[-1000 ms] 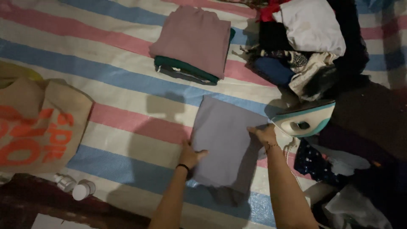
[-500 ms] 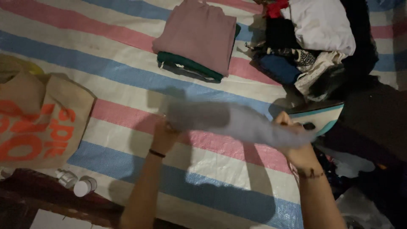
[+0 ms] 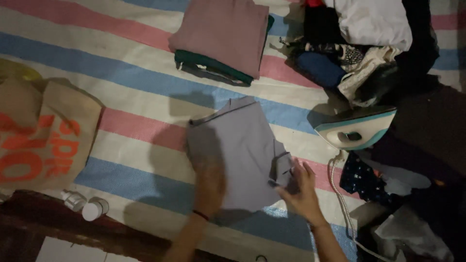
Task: Ironing and folding multiple pieces of clothing on a mat.
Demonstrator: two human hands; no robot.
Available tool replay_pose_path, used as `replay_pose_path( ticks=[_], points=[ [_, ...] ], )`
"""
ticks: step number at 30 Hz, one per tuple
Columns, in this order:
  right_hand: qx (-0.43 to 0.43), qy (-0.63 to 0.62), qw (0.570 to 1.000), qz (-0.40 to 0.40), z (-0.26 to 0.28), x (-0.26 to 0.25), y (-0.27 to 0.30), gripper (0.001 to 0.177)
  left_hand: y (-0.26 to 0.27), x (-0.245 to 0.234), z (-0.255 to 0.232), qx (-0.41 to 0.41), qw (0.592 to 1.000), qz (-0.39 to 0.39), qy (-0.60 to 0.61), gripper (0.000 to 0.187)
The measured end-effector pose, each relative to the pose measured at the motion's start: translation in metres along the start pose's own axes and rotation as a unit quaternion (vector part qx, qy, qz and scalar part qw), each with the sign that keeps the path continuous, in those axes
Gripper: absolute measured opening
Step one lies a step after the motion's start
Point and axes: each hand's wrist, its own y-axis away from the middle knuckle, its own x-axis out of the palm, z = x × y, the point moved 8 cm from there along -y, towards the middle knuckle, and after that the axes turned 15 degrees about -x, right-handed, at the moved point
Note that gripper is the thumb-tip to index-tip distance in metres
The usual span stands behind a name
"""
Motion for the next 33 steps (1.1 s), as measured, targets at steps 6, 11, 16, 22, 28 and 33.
replay_pose_path(
  ticks=[6,11,16,22,28,33],
  points=[
    [-0.18,0.078,0.979,0.05,-0.056,0.024,-0.041,0.04,0.056,0.054,-0.084,0.154,0.968,0.177,-0.087,0.103],
    [0.16,-0.167,0.961,-0.154,-0.205,-0.039,-0.019,0.024,0.045,0.062,-0.079,0.102,0.946,0.291,-0.098,0.09],
    [0.184,-0.315,0.915,-0.172,-0.126,-0.035,-0.026,0.028,-0.064,0.095,-0.065,0.044,0.973,0.208,-0.09,0.054],
    [0.168,-0.258,0.949,-0.066,-0.147,0.0,-0.033,0.044,-0.217,0.101,-0.055,-0.042,0.985,0.101,-0.13,0.101],
    [0.055,-0.225,0.97,-0.079,-0.158,0.003,-0.025,0.032,-0.217,0.085,-0.044,-0.033,0.949,0.255,-0.182,0.081],
    [0.132,-0.237,0.957,-0.107,-0.178,0.011,-0.005,0.024,-0.207,0.081,-0.022,0.041,0.981,0.154,-0.115,0.082]
  ],
)
